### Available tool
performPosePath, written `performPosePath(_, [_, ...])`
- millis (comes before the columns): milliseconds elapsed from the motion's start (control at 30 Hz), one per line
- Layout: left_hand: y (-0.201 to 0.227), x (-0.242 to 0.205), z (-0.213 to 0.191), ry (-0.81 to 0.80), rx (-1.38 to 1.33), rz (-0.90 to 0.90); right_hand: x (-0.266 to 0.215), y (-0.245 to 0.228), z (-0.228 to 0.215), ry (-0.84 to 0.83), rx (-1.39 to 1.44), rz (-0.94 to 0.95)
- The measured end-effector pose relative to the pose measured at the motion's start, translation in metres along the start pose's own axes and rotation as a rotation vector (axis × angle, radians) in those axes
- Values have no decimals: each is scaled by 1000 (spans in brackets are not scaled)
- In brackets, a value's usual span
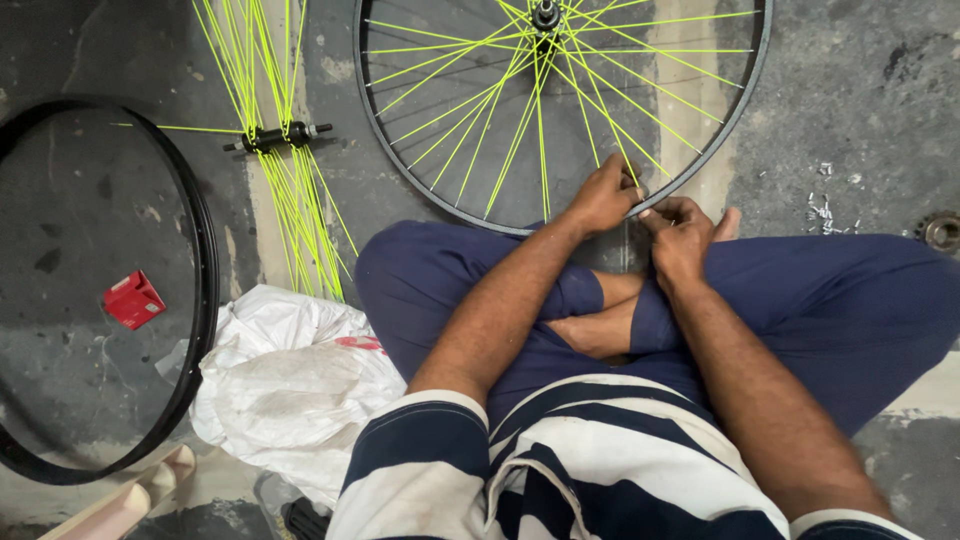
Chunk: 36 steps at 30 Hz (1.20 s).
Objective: The person sits on the floor and assembles a bicycle wheel by inserting neon green spokes into a hub and rim. They tighten the spoke nipples by hand to secure the spokes. The person then switches to a second wheel, placing the hub into the rim and beginning to insert spokes.
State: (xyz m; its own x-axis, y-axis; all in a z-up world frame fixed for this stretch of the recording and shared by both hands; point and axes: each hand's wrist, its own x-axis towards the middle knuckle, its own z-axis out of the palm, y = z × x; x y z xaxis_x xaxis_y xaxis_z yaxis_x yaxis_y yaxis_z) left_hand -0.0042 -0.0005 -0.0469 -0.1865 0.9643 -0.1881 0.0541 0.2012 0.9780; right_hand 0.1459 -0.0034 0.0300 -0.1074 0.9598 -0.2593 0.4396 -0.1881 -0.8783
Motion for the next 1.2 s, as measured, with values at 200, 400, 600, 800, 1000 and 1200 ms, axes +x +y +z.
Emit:
performPosePath(200, [-6,5,-1,-21,71,-13,-4,3,-8,-22,-223,-138])
performPosePath(400, [4,-3,0,51,181,9,6,11,-3,21,-210,-83])
performPosePath(600, [5,1,-5,8,102,24,2,15,-4,41,-157,-189])
performPosePath(800, [16,-2,-9,-36,0,-14,8,15,-1,59,-100,-115])
performPosePath(1000, [92,-25,-32,34,529,-136,10,15,-1,46,-126,-79])
performPosePath(1200, [120,5,-47,-68,831,718,4,15,-9,103,-297,-243])
